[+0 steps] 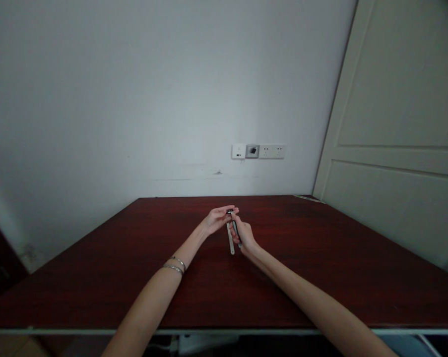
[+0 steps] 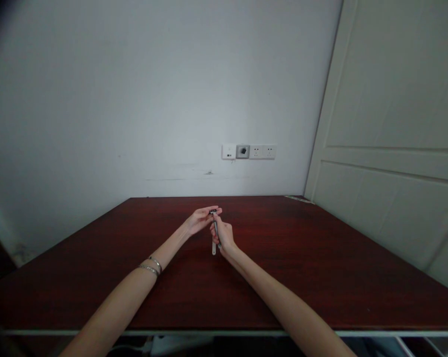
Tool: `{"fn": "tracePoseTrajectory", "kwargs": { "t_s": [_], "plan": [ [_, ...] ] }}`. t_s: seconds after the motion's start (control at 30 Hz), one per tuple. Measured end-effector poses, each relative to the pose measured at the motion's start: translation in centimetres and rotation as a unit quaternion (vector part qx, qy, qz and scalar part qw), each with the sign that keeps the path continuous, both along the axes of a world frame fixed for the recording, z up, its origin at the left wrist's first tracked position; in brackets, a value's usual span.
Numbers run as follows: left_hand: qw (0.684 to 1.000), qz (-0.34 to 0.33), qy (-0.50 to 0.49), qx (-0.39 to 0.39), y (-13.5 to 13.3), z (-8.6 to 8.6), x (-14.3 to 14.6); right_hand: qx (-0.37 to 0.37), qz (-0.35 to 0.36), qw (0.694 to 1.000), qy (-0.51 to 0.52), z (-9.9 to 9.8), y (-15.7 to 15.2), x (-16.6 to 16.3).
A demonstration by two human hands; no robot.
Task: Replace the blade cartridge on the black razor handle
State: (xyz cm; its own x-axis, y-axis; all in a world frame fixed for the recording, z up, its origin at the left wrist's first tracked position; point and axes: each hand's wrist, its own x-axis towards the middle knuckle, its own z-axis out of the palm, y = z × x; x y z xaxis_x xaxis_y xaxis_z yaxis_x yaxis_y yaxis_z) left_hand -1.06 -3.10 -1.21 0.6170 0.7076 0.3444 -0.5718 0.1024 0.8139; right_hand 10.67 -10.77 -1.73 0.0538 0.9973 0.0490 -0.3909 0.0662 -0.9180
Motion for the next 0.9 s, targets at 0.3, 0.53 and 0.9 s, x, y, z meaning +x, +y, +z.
{"fn": "tracePoseTrajectory", "kwargs": {
  "t_s": [0.3,0.53,0.9],
  "plan": [
    [0.998,0.05,0.028,0.006,0.5,-0.3,-0.9,0.028,0.009,1.0,-0.001,0.5,-0.5,-0.1],
    [0.961,0.195,0.185,0.061,1.6,-0.2,-2.4,0.032,0.037,0.998,0.028,0.6,-0.1,0.1],
    [0.779,0.321,0.479,0.247,3.3,-2.2,-5.1,-0.003,0.093,0.993,0.078,1.1,0.8,1.7]
  ]
}}
